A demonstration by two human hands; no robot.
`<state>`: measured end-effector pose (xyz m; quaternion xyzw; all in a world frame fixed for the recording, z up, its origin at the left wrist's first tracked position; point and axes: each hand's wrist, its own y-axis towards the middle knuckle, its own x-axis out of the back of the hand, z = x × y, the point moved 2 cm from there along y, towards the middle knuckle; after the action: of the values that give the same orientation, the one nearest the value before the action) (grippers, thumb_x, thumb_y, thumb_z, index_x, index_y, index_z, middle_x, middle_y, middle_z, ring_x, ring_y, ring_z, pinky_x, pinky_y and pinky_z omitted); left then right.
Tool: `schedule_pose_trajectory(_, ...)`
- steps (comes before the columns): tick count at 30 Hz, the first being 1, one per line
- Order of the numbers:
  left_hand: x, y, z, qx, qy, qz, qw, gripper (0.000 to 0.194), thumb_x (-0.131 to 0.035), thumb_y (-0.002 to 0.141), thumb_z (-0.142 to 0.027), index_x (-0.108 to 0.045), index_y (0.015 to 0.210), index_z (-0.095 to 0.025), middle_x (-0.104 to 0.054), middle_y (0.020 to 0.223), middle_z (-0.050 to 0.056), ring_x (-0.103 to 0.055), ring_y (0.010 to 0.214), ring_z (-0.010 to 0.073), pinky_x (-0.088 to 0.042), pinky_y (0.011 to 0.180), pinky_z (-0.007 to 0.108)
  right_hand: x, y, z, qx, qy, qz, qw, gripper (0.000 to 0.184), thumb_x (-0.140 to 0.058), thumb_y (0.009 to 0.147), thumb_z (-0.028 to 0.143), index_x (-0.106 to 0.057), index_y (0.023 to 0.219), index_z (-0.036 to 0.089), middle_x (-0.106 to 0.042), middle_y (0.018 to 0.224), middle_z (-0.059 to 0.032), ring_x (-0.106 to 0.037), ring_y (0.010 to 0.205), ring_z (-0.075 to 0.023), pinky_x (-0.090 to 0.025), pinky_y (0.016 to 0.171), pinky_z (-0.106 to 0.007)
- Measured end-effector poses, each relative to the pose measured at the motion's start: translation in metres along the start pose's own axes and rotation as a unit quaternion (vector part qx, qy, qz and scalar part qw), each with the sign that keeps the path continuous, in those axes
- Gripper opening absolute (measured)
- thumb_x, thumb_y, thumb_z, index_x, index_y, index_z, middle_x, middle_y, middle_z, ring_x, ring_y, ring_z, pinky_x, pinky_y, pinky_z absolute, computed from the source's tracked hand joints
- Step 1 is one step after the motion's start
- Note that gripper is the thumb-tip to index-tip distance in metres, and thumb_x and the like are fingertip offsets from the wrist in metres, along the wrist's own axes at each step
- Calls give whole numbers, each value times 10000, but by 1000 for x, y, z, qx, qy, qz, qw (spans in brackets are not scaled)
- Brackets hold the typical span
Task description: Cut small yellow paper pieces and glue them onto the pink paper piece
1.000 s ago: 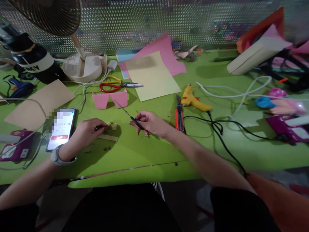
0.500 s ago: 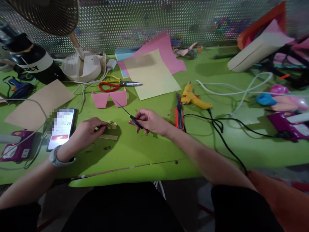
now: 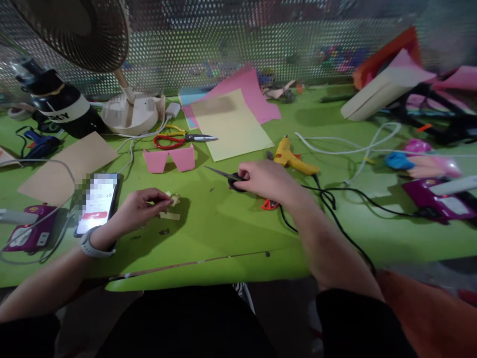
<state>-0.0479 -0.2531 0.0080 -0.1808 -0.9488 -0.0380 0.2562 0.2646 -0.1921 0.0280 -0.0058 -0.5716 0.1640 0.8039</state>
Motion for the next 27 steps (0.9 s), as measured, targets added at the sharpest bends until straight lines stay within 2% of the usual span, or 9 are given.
schedule_pose_trajectory(4, -9, -1, -4, 49, -83, 71, 993, 243, -682, 880, -385, -726, 883, -146, -717, 783, 50, -644, 608, 108, -548, 560, 202, 9, 2, -16, -16, -98, -13, 995, 154, -706, 779, 378, -682, 786, 226, -705, 749, -24, -610, 682, -200, -309, 541, -277)
schedule_pose_trajectory(7, -22, -3, -13, 77, -95, 136, 983, 241, -670, 887, -377, -710, 879, -139, -713, 771, 40, -643, 578, 101, -553, 541, 206, 7, 6, -23, 18, -145, -23, 989, 156, -682, 789, 372, -716, 832, 226, -716, 839, -41, -621, 727, -204, -325, 560, -277)
schedule_pose_trajectory(11, -48, 1, -28, 53, -98, 193, 975, 216, -660, 899, -328, -710, 894, -117, -729, 767, 52, -677, 605, 120, -565, 578, 230, 3, 13, -24, 6, -182, 10, 983, 161, -640, 833, 351, -729, 889, 230, -727, 879, -50, -642, 783, -218, -345, 578, -279)
schedule_pose_trajectory(15, -71, 14, -38, 5, -28, 195, 980, 174, -611, 928, -229, -733, 995, -124, -766, 823, 63, -703, 652, 129, -559, 645, 239, 3, 16, -19, -9, -162, 74, 984, 189, -647, 852, 353, -715, 965, 218, -740, 847, -42, -652, 771, -215, -365, 582, -272)
schedule_pose_trajectory(18, -78, 20, -40, -23, 25, 182, 983, 350, -593, 915, -145, -667, 1257, -141, -784, 1000, 81, -725, 747, 145, -559, 703, 254, 6, 14, -16, 5, -164, 74, 984, 238, -616, 886, 387, -704, 1014, 206, -742, 841, -48, -653, 768, -220, -354, 571, -274)
schedule_pose_trajectory(20, -75, 20, -40, -43, 32, 161, 985, 406, -609, 913, -166, -635, 1318, -145, -778, 1049, 88, -725, 775, 153, -557, 714, 261, 7, 12, -15, 14, -163, 63, 985, 251, -577, 913, 416, -703, 992, 214, -746, 858, -49, -655, 775, -223, -349, 569, -274)
schedule_pose_trajectory(22, -63, 18, -39, -60, 30, 126, 990, 318, -631, 917, -227, -703, 1218, -153, -784, 1008, 80, -715, 757, 152, -550, 693, 258, 8, 11, -15, 31, -144, 45, 988, 254, -552, 928, 432, -702, 967, 230, -753, 878, -36, -660, 785, -218, -360, 583, -271)
schedule_pose_trajectory(24, -39, 17, -35, -74, 35, 80, 993, 222, -641, 911, -265, -762, 1065, -160, -785, 945, 69, -698, 728, 147, -539, 668, 253, 9, 13, -13, 56, -116, 24, 991, 243, -545, 932, 425, -704, 961, 244, -759, 900, -23, -664, 795, -209, -372, 602, -267)
schedule_pose_trajectory(27, 12, 25, -20, -67, 44, 1, 997, 258, -639, 900, -279, -751, 1086, -139, -774, 969, 79, -684, 745, 147, -545, 701, 264, 6, 20, -4, 103, -78, 6, 992, 247, -535, 942, 412, -711, 986, 244, -759, 901, -27, -664, 788, -199, -380, 619, -265)
